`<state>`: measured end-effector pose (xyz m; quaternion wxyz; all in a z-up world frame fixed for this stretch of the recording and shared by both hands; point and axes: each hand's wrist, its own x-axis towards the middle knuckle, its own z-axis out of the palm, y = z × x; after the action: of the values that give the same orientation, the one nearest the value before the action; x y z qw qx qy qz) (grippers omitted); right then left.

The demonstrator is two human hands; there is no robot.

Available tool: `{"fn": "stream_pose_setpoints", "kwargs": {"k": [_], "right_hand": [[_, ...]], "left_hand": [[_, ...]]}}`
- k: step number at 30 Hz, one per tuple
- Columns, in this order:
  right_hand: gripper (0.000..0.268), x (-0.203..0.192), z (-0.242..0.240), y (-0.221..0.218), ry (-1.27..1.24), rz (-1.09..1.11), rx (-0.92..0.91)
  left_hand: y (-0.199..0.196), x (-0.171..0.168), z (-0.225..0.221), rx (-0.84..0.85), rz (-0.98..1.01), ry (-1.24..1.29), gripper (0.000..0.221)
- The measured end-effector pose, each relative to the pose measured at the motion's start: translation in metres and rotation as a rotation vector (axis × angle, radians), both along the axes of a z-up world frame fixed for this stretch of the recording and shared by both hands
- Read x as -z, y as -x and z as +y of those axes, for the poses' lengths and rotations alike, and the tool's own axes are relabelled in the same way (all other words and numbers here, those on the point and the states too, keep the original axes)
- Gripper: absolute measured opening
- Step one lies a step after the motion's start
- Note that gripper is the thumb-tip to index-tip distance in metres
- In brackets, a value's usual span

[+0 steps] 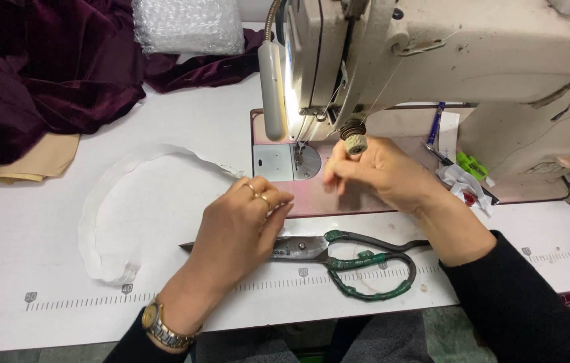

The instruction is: The person handles a sewing machine bobbin, checks a logbook, and then irons a white fabric strip onto a piece of blue fabric.

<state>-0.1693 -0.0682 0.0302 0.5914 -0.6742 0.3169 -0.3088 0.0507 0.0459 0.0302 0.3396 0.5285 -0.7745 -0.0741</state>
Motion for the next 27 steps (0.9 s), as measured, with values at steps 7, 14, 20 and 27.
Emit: {"fn": "stream_pose_setpoints", "kwargs": {"k": [7, 14, 20, 27], "right_hand": [[0.037, -0.008, -0.018, 0.012, 0.346, 0.865, 0.300], [0.032, 0.020, -0.014, -0.043, 0.233, 0.890, 0.187], [0.018, 0.017, -0.004, -0.031, 0.226, 0.446, 0.170], [0.012, -0.022, 0.011, -0.042, 0.420, 0.732, 0.255]], "left_hand": [[0.005, 0.002, 0.047, 0.184, 0.014, 0.294, 0.012], [0.015, 0.017, 0.060, 0.180, 0.092, 0.316, 0.010], [0.013, 0.015, 0.061, 0.108, 0.204, 0.268, 0.014], [0.014, 0.018, 0.060, 0.072, 0.149, 0.303, 0.013]]}}
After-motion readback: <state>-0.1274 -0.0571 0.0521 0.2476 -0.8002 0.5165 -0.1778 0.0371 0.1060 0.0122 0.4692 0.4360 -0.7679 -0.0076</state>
